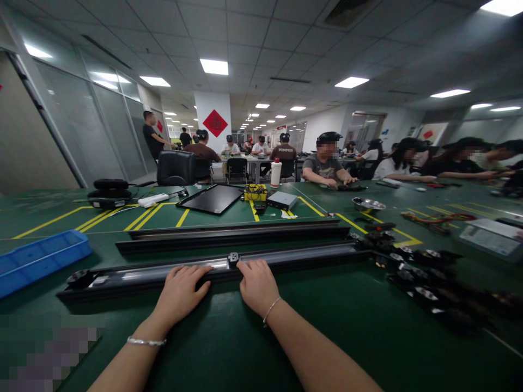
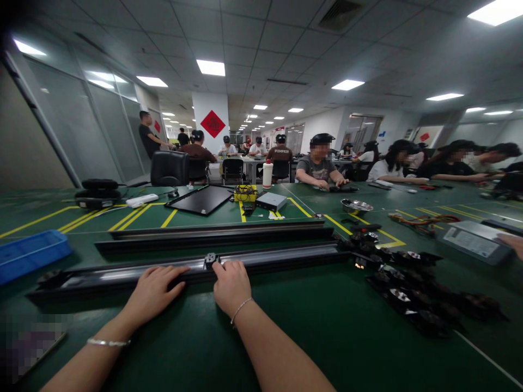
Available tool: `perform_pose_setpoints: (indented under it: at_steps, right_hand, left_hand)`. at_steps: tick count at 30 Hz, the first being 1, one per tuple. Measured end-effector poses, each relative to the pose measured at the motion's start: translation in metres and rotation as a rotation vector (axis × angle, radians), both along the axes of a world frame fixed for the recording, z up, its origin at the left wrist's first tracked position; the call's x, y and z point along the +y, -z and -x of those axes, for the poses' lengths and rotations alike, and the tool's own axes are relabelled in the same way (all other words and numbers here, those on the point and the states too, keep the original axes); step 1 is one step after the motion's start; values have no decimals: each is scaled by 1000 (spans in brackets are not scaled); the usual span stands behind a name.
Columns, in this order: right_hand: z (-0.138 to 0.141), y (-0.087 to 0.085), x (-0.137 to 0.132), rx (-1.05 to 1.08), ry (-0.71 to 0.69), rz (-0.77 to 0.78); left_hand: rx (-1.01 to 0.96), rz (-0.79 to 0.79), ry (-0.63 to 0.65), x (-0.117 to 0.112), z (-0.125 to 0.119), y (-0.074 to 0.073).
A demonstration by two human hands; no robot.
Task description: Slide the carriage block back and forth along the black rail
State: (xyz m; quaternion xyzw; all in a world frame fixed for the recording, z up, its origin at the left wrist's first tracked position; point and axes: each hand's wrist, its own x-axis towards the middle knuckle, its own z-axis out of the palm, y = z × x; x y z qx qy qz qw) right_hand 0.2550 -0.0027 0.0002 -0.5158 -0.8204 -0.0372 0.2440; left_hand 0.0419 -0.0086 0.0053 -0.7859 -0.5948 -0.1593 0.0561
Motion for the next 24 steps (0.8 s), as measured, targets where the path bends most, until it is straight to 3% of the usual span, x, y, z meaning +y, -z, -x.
perform_pose_setpoints:
  at_steps: [24]
  right_hand:
    - [0,-3,-3,-16,23,20]
  left_hand:
    - [-26,4,5,-2,-2,-4]
